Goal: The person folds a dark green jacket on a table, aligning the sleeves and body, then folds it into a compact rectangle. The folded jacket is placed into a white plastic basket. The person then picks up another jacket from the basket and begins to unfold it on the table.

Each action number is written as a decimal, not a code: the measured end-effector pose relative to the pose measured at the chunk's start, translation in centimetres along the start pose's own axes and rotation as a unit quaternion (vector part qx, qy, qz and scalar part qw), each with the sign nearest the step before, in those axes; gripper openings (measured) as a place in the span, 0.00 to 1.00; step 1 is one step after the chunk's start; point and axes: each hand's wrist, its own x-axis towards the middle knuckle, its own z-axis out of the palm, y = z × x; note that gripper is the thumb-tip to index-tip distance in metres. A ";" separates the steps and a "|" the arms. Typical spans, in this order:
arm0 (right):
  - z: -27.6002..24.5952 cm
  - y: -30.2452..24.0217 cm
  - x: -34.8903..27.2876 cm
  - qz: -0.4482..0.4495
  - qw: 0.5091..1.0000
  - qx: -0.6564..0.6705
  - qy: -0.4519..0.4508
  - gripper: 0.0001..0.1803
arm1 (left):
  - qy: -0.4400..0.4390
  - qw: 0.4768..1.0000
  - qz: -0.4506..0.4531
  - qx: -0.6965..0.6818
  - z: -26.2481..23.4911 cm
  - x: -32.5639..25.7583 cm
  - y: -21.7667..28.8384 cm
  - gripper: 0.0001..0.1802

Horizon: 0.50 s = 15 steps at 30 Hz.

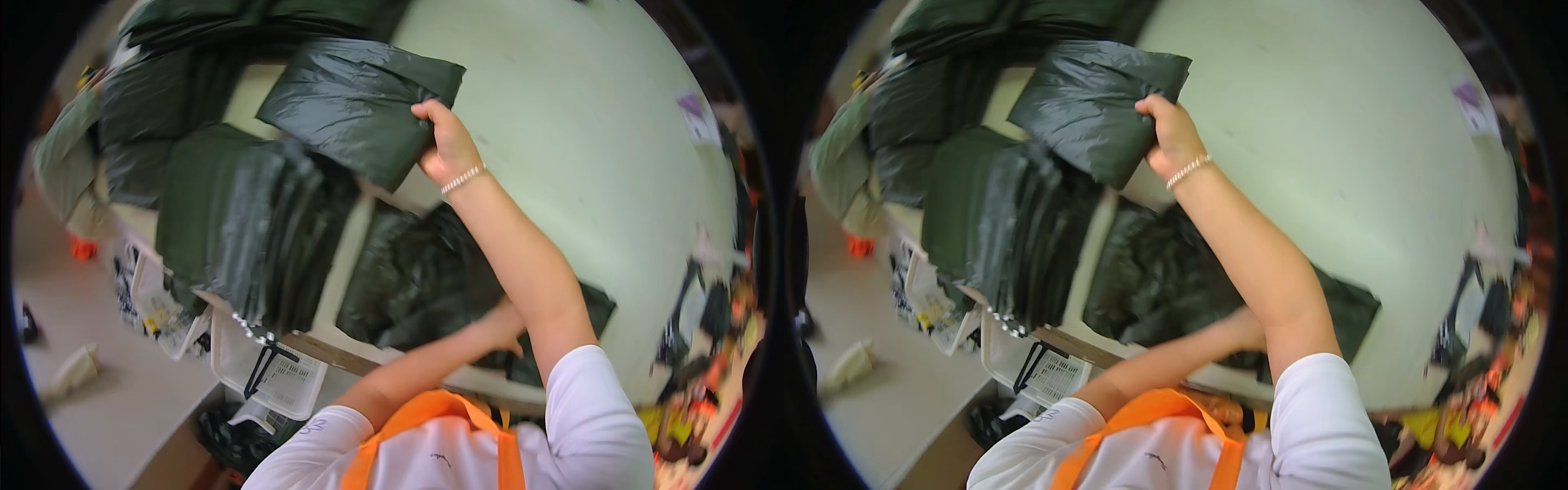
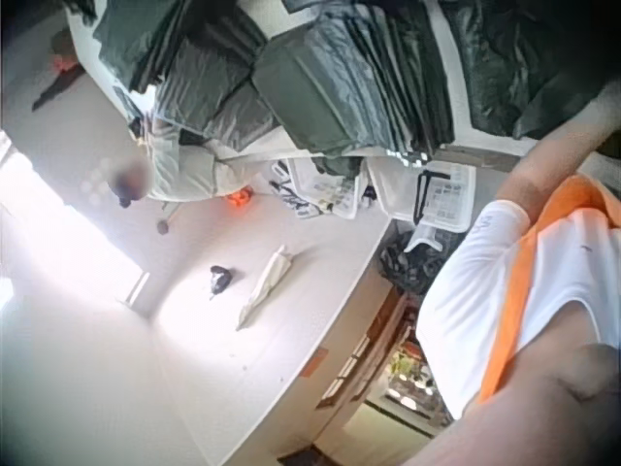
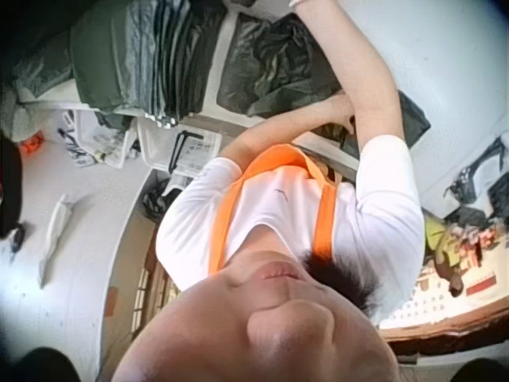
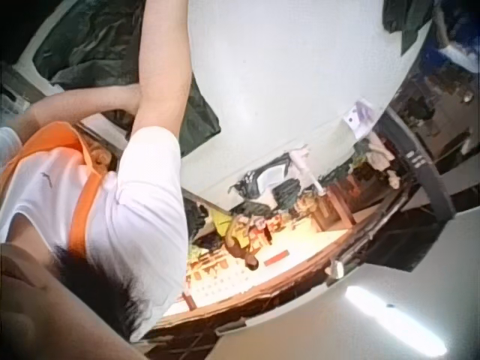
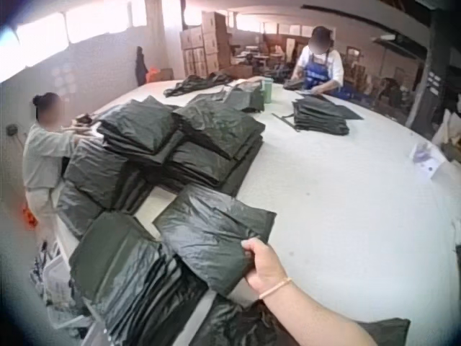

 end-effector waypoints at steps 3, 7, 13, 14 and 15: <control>-7.8 -3.1 -12.3 -0.018 0.998 0.004 0.056 0.17 | 0.040 0.994 0.035 0.092 -0.1 0.8 -0.7 0.41; -19.4 -7.5 -31.1 -0.105 0.978 0.044 0.174 0.29 | 0.015 1.000 -0.009 -0.005 0.3 -0.3 -1.0 0.38; -32.1 -13.8 -42.6 0.000 0.927 -0.258 0.271 0.24 | -0.041 0.914 0.043 0.401 0.0 0.7 0.0 0.35; -33.0 -13.7 -42.7 -0.045 0.919 -0.291 0.263 0.19 | -0.057 0.909 0.012 0.414 0.1 0.8 1.5 0.36; -34.0 -13.4 -42.8 -0.052 0.909 -0.304 0.280 0.18 | -0.072 0.901 -0.017 0.427 -0.1 0.8 2.5 0.36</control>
